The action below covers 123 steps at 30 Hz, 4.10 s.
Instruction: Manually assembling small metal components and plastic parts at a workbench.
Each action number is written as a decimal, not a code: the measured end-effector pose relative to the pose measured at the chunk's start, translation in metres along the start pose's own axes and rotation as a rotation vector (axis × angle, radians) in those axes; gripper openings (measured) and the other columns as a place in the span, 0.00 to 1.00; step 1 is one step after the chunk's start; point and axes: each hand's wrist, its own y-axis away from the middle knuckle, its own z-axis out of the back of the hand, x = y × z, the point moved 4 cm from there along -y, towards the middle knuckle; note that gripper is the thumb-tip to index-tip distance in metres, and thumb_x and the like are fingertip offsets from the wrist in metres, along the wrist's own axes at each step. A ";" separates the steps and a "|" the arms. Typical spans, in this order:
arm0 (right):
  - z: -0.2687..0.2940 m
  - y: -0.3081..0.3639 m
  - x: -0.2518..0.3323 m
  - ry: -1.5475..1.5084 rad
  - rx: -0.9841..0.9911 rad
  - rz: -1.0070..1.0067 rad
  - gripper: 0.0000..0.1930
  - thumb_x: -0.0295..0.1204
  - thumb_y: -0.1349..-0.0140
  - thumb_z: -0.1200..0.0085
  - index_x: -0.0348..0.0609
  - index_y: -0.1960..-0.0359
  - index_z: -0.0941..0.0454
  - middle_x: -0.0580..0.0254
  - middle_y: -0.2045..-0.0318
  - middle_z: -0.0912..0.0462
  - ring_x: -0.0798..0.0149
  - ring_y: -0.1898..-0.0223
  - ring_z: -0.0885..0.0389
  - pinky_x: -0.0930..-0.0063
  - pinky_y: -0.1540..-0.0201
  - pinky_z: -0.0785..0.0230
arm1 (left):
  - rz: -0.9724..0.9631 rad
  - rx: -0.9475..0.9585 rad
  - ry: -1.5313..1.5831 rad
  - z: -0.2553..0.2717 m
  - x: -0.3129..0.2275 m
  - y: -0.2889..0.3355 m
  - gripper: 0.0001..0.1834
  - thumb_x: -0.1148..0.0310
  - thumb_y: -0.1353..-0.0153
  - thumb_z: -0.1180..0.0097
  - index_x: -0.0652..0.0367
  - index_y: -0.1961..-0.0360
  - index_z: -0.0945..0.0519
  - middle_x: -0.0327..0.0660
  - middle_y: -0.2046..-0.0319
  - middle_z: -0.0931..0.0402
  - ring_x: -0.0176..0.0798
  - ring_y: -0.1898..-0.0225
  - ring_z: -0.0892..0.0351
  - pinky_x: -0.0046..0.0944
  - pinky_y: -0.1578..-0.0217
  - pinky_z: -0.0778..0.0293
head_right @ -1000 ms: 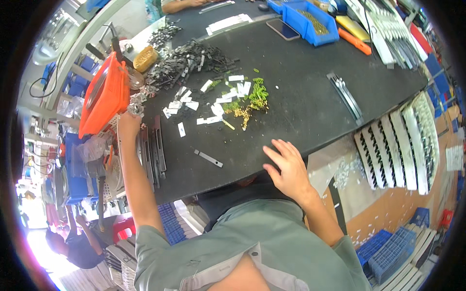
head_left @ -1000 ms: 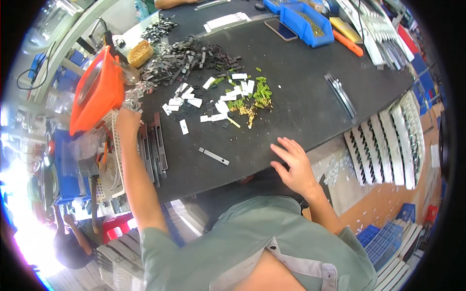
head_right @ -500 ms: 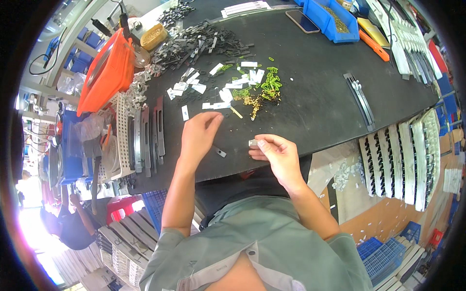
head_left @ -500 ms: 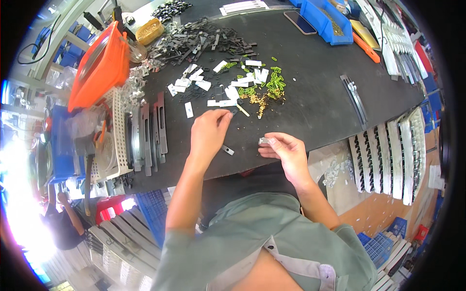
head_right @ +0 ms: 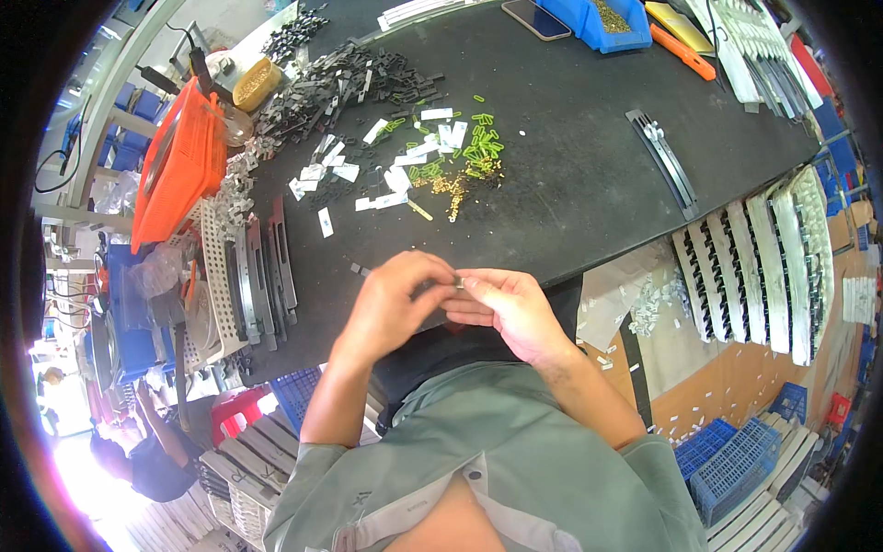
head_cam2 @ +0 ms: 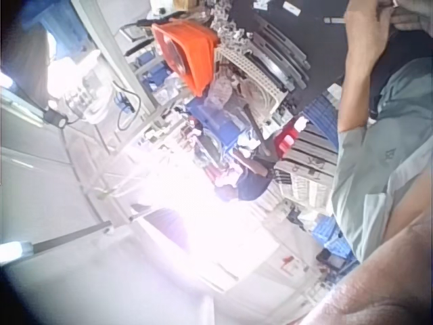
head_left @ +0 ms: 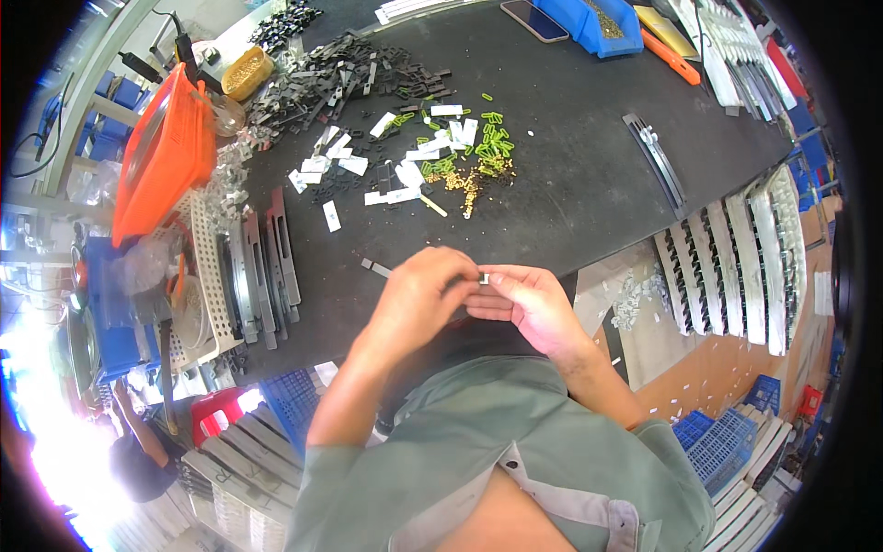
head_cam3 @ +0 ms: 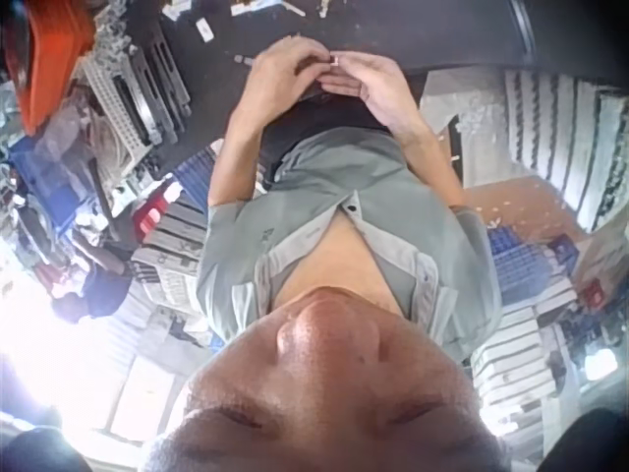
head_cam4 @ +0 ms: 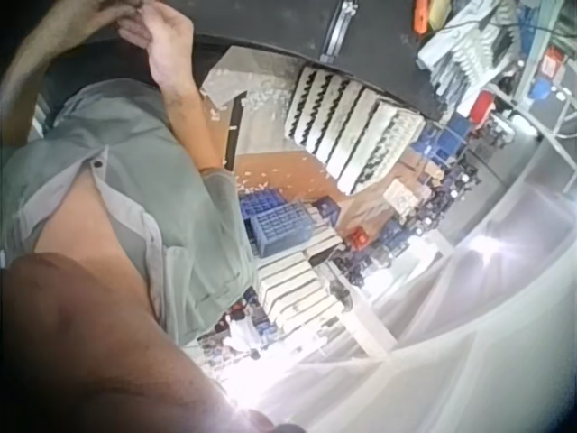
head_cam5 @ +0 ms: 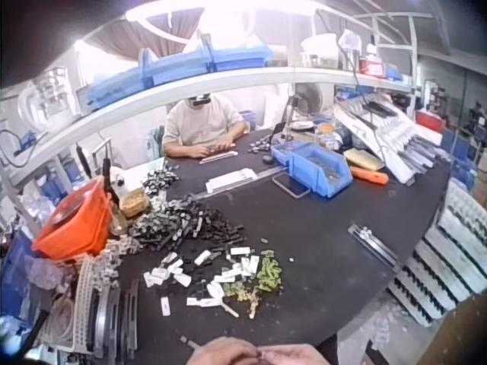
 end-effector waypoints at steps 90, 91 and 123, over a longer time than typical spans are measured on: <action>0.024 -0.013 -0.008 0.130 -0.261 0.135 0.13 0.22 0.25 0.51 0.28 0.43 0.26 0.48 0.55 0.13 0.57 0.54 0.11 0.66 0.51 0.14 | -0.188 0.154 -0.337 -0.043 0.017 -0.025 0.08 0.76 0.39 0.39 0.59 0.62 0.26 0.46 0.65 0.26 0.54 0.65 0.23 0.50 0.62 0.26; 0.024 -0.013 -0.008 0.133 -0.258 0.130 0.13 0.22 0.25 0.51 0.28 0.43 0.26 0.48 0.55 0.13 0.57 0.54 0.11 0.66 0.51 0.14 | -0.205 0.153 -0.368 -0.044 0.018 -0.025 0.07 0.76 0.39 0.40 0.59 0.62 0.26 0.45 0.65 0.26 0.53 0.65 0.23 0.49 0.63 0.26; -0.003 0.011 0.005 0.167 -0.068 0.143 0.13 0.21 0.29 0.45 0.29 0.45 0.23 0.45 0.55 0.13 0.54 0.53 0.11 0.62 0.50 0.14 | 0.569 -0.161 0.852 -0.025 0.021 0.039 0.10 0.77 0.28 0.44 0.71 0.50 0.22 0.46 0.58 0.15 0.36 0.57 0.15 0.36 0.53 0.18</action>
